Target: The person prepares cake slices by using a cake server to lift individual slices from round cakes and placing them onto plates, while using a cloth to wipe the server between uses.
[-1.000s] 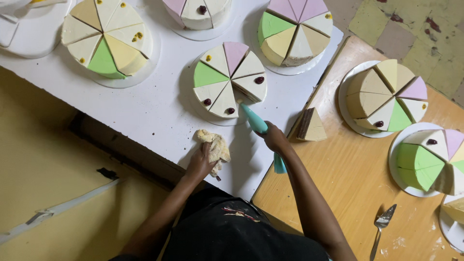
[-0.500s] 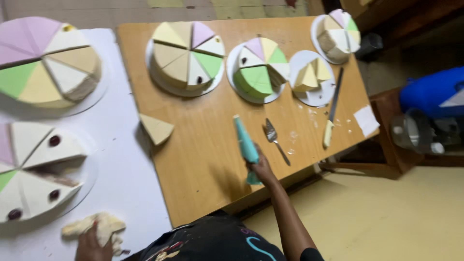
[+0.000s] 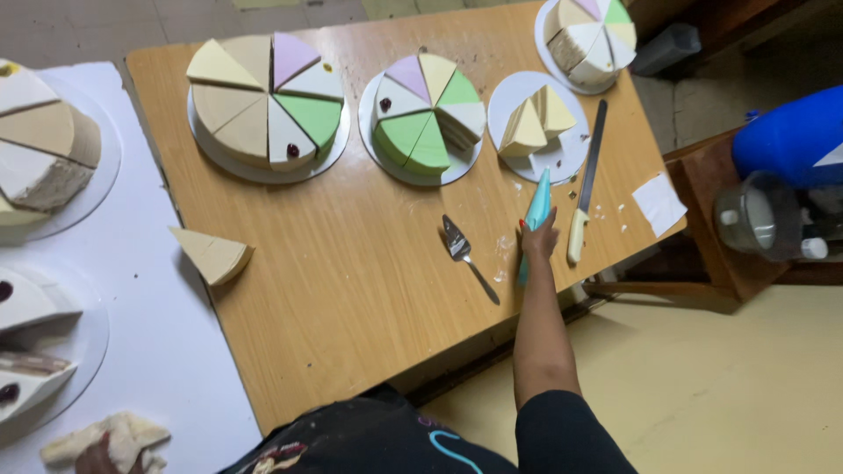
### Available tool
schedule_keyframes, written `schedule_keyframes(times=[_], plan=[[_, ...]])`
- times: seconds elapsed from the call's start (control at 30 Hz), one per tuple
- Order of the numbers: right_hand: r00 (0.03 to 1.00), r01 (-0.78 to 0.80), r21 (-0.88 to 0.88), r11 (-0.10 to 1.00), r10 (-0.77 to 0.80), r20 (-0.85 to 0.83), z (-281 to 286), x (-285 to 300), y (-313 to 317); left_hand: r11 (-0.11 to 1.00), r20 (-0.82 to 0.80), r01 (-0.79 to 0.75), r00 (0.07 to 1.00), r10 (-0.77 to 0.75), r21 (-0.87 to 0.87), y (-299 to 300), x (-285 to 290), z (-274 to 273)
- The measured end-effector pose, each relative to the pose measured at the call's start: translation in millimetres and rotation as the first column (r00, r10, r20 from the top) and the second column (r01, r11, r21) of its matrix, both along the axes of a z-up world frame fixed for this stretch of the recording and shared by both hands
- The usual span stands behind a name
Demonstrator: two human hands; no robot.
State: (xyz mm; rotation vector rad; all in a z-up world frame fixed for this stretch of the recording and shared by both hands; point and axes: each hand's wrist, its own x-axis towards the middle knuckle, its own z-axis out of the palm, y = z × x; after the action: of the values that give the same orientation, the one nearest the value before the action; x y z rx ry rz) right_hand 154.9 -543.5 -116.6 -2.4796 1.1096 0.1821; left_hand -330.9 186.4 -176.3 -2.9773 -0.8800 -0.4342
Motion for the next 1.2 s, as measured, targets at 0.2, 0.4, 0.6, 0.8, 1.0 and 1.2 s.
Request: schedule_keyframes(times=[0.2,0.4,0.6,0.8,1.0,1.2], plan=[[0.754,-0.47,-0.379,0.797,0.585,0.297,4.8,-94.2,66.6,0.992,-0.036,0.091,0.995,-0.088,0.083,-4.3,-22.5,-7.9],[0.762,-0.647,-0.074,0.759,0.646,-0.042,-73.4,-130.9,53.3,0.979,0.001,-0.182,0.983,0.183,0.093,-7.0,-31.6,12.4],[0.855,-0.51,0.531,0.677,0.467,0.226,-11.8,-172.1,150.0,0.948,-0.235,-0.305,0.932,0.276,-0.093,-30.7,28.5,88.1],[0.836,-0.139,0.989,0.043,0.54,0.094,62.1,-224.0,327.8,0.382,-0.01,-0.157,0.933,0.359,-0.911,-28.9,21.5,125.8],[0.497,-0.169,0.984,-0.064,0.856,0.141,61.5,-265.7,463.2,-0.348,-0.083,0.27,0.671,0.737,-0.898,-63.9,-0.5,102.9],[-0.126,-0.702,0.691,-0.17,0.985,0.114,30.7,-291.0,514.1,-0.125,-0.023,0.228,0.406,0.914,-0.966,-51.3,-27.4,92.9]])
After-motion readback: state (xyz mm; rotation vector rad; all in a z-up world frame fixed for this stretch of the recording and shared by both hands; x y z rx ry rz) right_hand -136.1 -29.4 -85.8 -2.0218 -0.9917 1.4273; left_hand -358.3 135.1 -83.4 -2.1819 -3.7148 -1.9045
